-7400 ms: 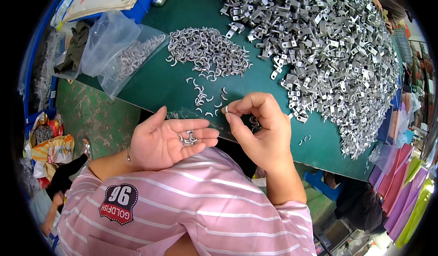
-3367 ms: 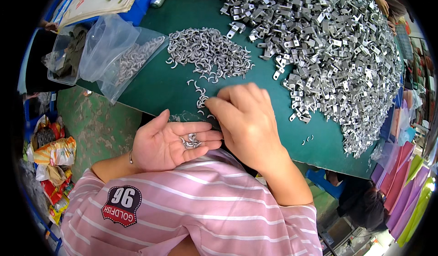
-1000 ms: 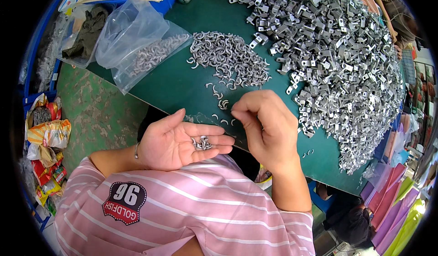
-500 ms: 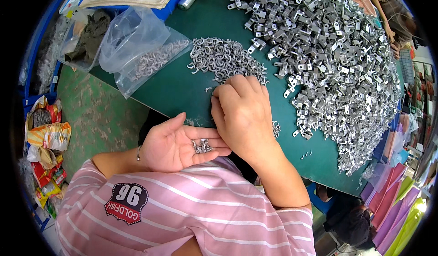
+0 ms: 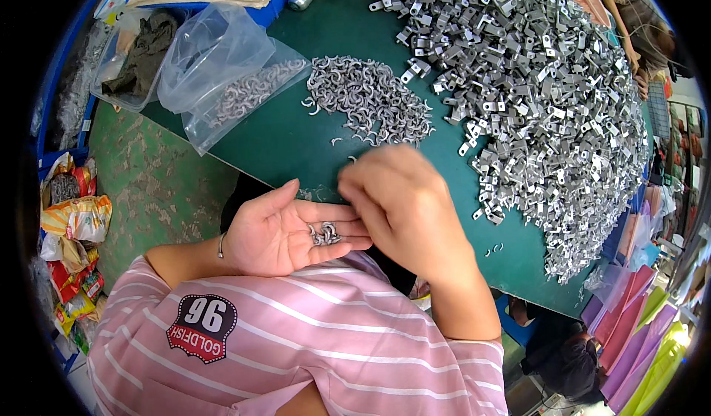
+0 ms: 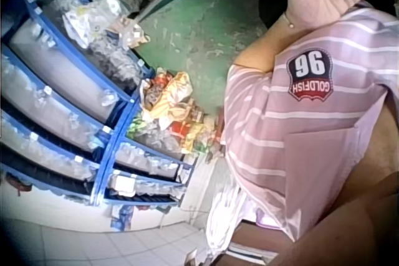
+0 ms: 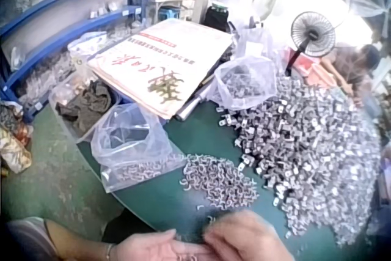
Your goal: The person sorts through a large pile of small silver metal parts on a table by hand, picking out specific pieces and placing them into a plastic bag.
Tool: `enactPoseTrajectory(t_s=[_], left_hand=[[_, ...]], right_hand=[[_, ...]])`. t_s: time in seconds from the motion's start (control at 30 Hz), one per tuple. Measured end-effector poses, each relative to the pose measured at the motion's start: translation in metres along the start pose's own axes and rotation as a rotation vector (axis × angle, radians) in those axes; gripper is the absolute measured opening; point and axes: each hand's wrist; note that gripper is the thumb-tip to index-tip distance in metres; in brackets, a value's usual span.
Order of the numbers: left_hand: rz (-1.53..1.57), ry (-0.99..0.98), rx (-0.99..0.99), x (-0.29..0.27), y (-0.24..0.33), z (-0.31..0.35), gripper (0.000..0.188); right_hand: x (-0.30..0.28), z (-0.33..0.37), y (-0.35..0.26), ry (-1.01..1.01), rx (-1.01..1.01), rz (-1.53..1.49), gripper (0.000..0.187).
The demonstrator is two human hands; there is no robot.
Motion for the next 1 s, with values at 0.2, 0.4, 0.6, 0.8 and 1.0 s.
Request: enactPoseTrajectory(t_s=[0.2, 0.4, 0.6, 0.8, 1.0], left_hand=[[0.000, -0.023, -0.008, -0.001, 0.002, 0.000, 0.082], [-0.004, 0.002, -0.009, -0.003, 0.000, 0.001, 0.081], [-0.052, 0.031, -0.009, 0.001, 0.001, 0.001, 0.081], [-0.026, 0.010, -0.018, -0.004, 0.000, 0.001, 0.081], [-0.027, 0.005, -0.019, -0.003, 0.000, 0.002, 0.081]], right_hand=[[0.011, -0.004, 0.012, 0.117, -0.019, 0.269, 0.015], [-0.005, 0.010, 0.013, 0.107, -0.021, 0.402, 0.017], [-0.027, 0.020, 0.011, 0.234, 0.107, 0.321, 0.016], [-0.015, 0.023, 0.010, 0.155, 0.077, 0.262, 0.017], [-0.011, 0.022, 0.023, 0.121, -0.003, 0.362, 0.019]])
Point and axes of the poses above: each hand's wrist, its own z-axis away from the middle knuckle, its own x-axis out of the palm, y = z × x, and after that the axes turned 4 degrees about -z, right-handed
